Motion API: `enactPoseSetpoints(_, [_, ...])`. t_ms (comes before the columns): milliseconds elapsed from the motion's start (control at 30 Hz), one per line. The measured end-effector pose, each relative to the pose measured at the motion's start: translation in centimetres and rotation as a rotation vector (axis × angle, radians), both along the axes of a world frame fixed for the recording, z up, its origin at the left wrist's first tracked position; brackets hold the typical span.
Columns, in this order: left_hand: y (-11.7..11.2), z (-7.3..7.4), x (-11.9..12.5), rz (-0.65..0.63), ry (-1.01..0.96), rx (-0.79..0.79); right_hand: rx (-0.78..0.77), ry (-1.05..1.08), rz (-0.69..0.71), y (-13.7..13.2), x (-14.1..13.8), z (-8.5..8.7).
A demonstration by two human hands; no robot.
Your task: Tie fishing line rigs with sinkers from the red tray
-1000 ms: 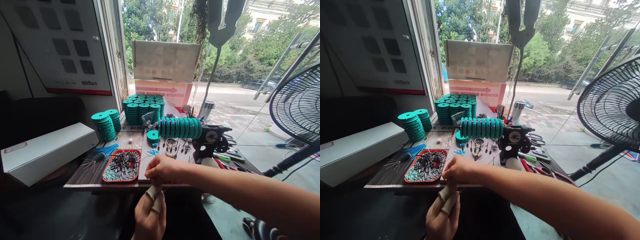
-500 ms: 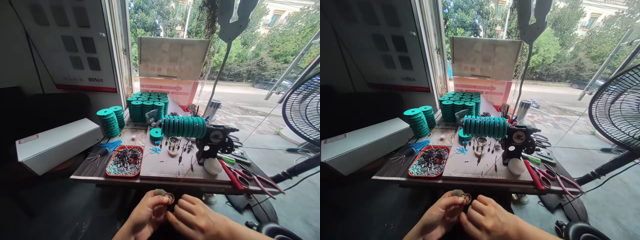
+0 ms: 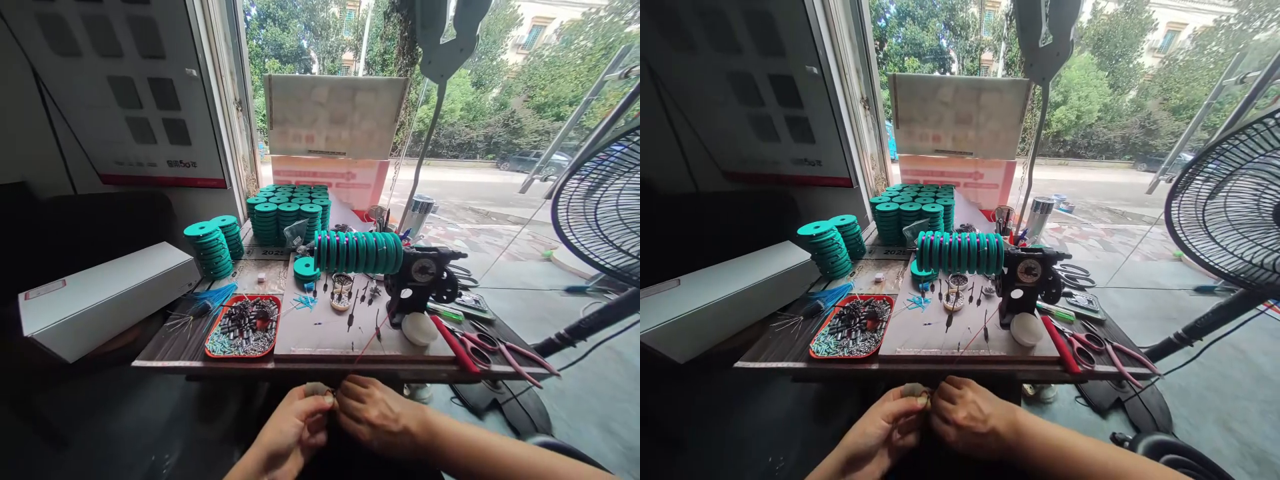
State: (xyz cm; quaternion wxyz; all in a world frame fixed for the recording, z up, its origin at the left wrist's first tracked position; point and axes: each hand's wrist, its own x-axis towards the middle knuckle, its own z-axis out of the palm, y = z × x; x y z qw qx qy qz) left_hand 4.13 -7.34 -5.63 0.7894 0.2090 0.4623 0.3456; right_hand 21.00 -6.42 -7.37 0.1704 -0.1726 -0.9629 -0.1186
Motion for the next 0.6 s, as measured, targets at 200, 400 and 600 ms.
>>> enactPoseSetpoints(200, [-0.2,0.3,-0.2,-0.066,0.312,0.492,-0.191,-0.087,-0.036,-1.6,0.0,0.9])
enactPoseSetpoints(400, [-1.7,0.0,0.0,0.0,0.685,0.999,-0.442,0.045,0.056,-2.1,-0.6,2.8])
enactPoseSetpoints(600, [-2.6,-3.0,0.9,0.359,0.727,1.161,-1.143,0.34,-0.234,-0.7,-2.7,7.6])
